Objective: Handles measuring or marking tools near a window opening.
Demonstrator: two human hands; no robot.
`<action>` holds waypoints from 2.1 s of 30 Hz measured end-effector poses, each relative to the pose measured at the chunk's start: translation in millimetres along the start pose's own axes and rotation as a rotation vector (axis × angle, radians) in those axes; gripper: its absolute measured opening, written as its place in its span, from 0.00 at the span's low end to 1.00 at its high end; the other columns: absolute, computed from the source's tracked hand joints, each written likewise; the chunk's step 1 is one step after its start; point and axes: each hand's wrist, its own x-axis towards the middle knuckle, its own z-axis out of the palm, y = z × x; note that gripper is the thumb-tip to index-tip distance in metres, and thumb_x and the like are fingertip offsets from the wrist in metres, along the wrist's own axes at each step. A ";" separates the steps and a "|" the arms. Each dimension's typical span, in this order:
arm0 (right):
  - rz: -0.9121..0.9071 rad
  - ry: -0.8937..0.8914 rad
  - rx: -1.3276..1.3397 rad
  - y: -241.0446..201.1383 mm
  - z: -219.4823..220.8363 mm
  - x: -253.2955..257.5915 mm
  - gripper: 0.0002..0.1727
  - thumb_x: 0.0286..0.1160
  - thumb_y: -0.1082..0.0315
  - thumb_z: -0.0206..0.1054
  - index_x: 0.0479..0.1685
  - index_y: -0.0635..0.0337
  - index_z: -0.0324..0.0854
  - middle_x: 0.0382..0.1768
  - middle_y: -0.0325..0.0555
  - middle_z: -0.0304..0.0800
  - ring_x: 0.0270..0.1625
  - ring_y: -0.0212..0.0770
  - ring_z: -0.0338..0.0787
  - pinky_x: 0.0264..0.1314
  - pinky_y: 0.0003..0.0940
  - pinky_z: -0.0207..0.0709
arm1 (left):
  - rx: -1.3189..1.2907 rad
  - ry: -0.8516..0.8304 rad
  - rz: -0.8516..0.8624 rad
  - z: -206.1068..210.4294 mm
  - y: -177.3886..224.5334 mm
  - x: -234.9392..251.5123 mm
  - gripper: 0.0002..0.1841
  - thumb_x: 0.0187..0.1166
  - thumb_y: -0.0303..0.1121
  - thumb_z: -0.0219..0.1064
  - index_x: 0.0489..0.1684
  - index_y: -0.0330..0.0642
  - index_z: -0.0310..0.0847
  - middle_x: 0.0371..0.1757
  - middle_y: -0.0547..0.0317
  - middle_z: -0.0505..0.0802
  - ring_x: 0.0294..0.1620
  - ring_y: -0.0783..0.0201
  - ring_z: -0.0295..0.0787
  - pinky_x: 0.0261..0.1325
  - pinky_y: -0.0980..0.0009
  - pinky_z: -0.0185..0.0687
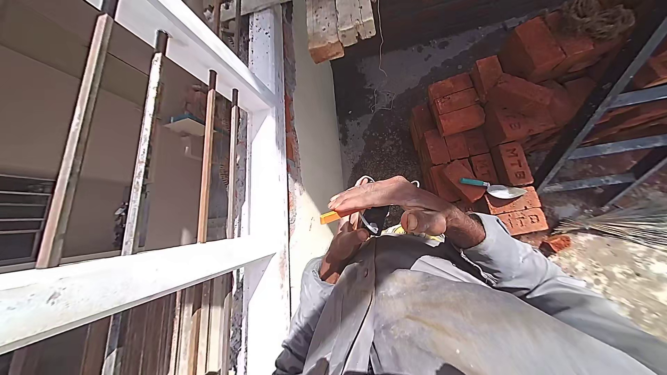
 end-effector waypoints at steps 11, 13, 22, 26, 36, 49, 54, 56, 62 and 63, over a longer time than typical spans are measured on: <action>0.037 0.102 0.029 4.7 -1.9 -3.9 0.56 0.79 0.23 0.43 0.70 0.76 0.79 0.67 0.55 0.88 0.69 0.38 0.86 0.73 0.35 0.81 | 0.026 -0.036 0.007 -9.0 -4.6 4.6 0.38 0.73 0.54 0.76 0.82 0.49 0.68 0.73 0.66 0.86 0.74 0.69 0.81 0.78 0.64 0.76; 0.083 0.126 -0.019 2.1 -6.8 -5.9 0.58 0.78 0.23 0.43 0.73 0.78 0.74 0.69 0.56 0.87 0.70 0.41 0.87 0.74 0.38 0.82 | -0.044 -0.060 0.005 -9.9 -5.4 8.1 0.41 0.73 0.55 0.75 0.85 0.47 0.64 0.76 0.59 0.84 0.75 0.62 0.81 0.77 0.58 0.78; 0.346 -0.139 -0.203 12.7 -42.3 -18.8 0.42 0.72 0.59 0.67 0.87 0.69 0.61 0.81 0.51 0.76 0.84 0.41 0.75 0.87 0.38 0.71 | -0.439 -0.182 -0.189 -30.3 -2.7 11.7 0.36 0.72 0.66 0.68 0.68 0.45 0.83 0.63 0.41 0.91 0.58 0.44 0.93 0.53 0.48 0.92; 0.612 -0.171 -0.241 21.7 -33.4 -17.3 0.47 0.68 0.60 0.77 0.92 0.51 0.59 0.82 0.39 0.75 0.80 0.28 0.76 0.82 0.29 0.73 | -0.422 -0.208 -0.252 -31.9 5.7 21.0 0.36 0.74 0.68 0.65 0.70 0.48 0.82 0.63 0.42 0.91 0.57 0.45 0.93 0.50 0.50 0.93; 0.607 0.204 -0.263 36.6 -10.8 -19.3 0.37 0.68 0.64 0.78 0.81 0.61 0.71 0.62 0.44 0.92 0.62 0.33 0.92 0.68 0.31 0.87 | -0.143 -0.094 -0.348 -33.7 33.4 29.8 0.43 0.71 0.75 0.60 0.70 0.44 0.75 0.54 0.48 0.94 0.42 0.56 0.97 0.35 0.64 0.94; 0.452 0.472 -0.441 37.8 34.4 -17.8 0.39 0.65 0.65 0.80 0.77 0.72 0.72 0.63 0.54 0.90 0.63 0.40 0.92 0.67 0.35 0.89 | -0.230 0.240 0.016 -22.3 6.7 27.8 0.21 0.72 0.52 0.78 0.52 0.48 0.87 0.43 0.58 0.97 0.35 0.70 0.94 0.35 0.75 0.90; 0.358 0.433 -0.668 37.2 50.9 -22.2 0.34 0.64 0.62 0.82 0.68 0.74 0.79 0.60 0.58 0.90 0.62 0.39 0.92 0.65 0.33 0.89 | -0.168 0.231 0.028 -24.9 6.8 23.6 0.28 0.71 0.58 0.75 0.60 0.47 0.84 0.52 0.60 0.96 0.54 0.67 0.94 0.60 0.68 0.90; 0.332 0.429 -0.758 38.5 55.0 -24.9 0.33 0.63 0.60 0.83 0.65 0.74 0.82 0.58 0.58 0.91 0.61 0.39 0.92 0.66 0.32 0.87 | -0.152 0.206 0.029 -26.7 4.1 22.2 0.29 0.71 0.60 0.74 0.62 0.48 0.84 0.53 0.61 0.96 0.56 0.68 0.93 0.63 0.67 0.88; 0.230 0.357 -0.914 43.0 57.6 -29.0 0.29 0.64 0.58 0.81 0.58 0.73 0.85 0.57 0.58 0.93 0.62 0.42 0.92 0.70 0.31 0.83 | -0.329 0.245 0.044 -30.9 -12.2 21.7 0.37 0.66 0.58 0.79 0.72 0.47 0.79 0.56 0.54 0.94 0.56 0.62 0.93 0.63 0.63 0.89; 0.215 0.336 -0.910 44.4 57.8 -30.5 0.28 0.65 0.58 0.81 0.57 0.73 0.86 0.57 0.59 0.93 0.63 0.43 0.92 0.71 0.31 0.82 | -0.385 0.287 0.055 -28.5 -14.5 21.2 0.35 0.65 0.58 0.80 0.69 0.48 0.81 0.53 0.55 0.95 0.53 0.62 0.94 0.60 0.63 0.90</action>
